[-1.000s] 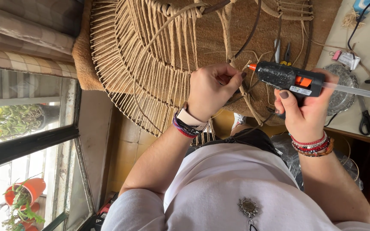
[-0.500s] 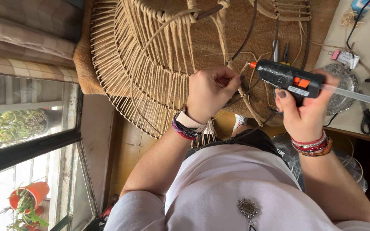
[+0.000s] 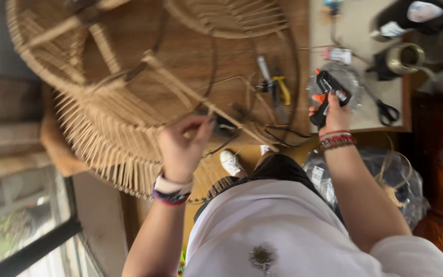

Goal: Repairing a wicker lampshade by trimming strands with pliers and securing them with hot glue

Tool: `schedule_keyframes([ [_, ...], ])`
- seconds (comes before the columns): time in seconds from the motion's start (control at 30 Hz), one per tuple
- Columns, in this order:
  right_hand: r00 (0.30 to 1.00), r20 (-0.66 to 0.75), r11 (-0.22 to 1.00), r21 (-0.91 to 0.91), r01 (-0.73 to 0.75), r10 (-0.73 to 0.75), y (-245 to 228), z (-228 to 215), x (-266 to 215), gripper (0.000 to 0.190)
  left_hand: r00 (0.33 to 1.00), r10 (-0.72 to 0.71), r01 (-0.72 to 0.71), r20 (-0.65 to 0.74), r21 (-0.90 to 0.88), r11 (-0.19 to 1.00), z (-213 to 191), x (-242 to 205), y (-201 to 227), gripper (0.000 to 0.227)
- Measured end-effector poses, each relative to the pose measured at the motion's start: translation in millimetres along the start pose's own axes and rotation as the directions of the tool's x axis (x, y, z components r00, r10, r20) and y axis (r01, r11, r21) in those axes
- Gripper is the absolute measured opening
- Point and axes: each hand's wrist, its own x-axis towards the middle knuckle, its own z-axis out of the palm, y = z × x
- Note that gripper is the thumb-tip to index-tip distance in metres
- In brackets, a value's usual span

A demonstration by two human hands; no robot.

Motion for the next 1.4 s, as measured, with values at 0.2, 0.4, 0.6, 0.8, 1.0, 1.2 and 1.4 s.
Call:
schedule_keyframes([
  [0.2,0.953,-0.206,0.969,0.148,-0.196,0.224,94,-84,120,0.031,0.998,0.035,-0.035,-0.054,-0.012,0.999,3,-6,2,0.009],
  [0.4,0.908,-0.227,0.859,-0.306,-0.411,0.353,54,-90,92,0.062,0.992,0.042,-0.045,-0.115,-0.026,0.999,5,-15,-4,0.008],
  [0.6,0.970,0.076,-0.117,-0.992,0.050,-0.231,9,-75,51,0.078,0.986,0.092,-0.100,-0.141,-0.046,0.994,5,-22,1,0.009],
  [0.8,0.591,0.806,0.755,-0.415,0.508,0.045,-117,124,-133,0.028,0.981,0.165,-0.169,-0.107,-0.035,0.985,11,-25,-8,0.010],
  [1.0,0.286,0.952,0.819,-0.247,0.518,0.106,-97,247,-189,0.008,0.973,0.197,-0.203,-0.119,-0.038,0.979,-3,-27,12,0.006],
  [1.2,0.422,0.902,0.867,-0.279,0.412,0.089,-104,256,-189,0.005,0.971,0.149,-0.182,-0.189,-0.171,0.968,-5,-35,8,0.006],
  [1.4,0.295,0.908,0.900,-0.370,0.231,0.297,-135,249,-181,0.011,0.985,0.017,-0.080,-0.172,-0.368,0.927,-4,-47,-22,0.015],
])
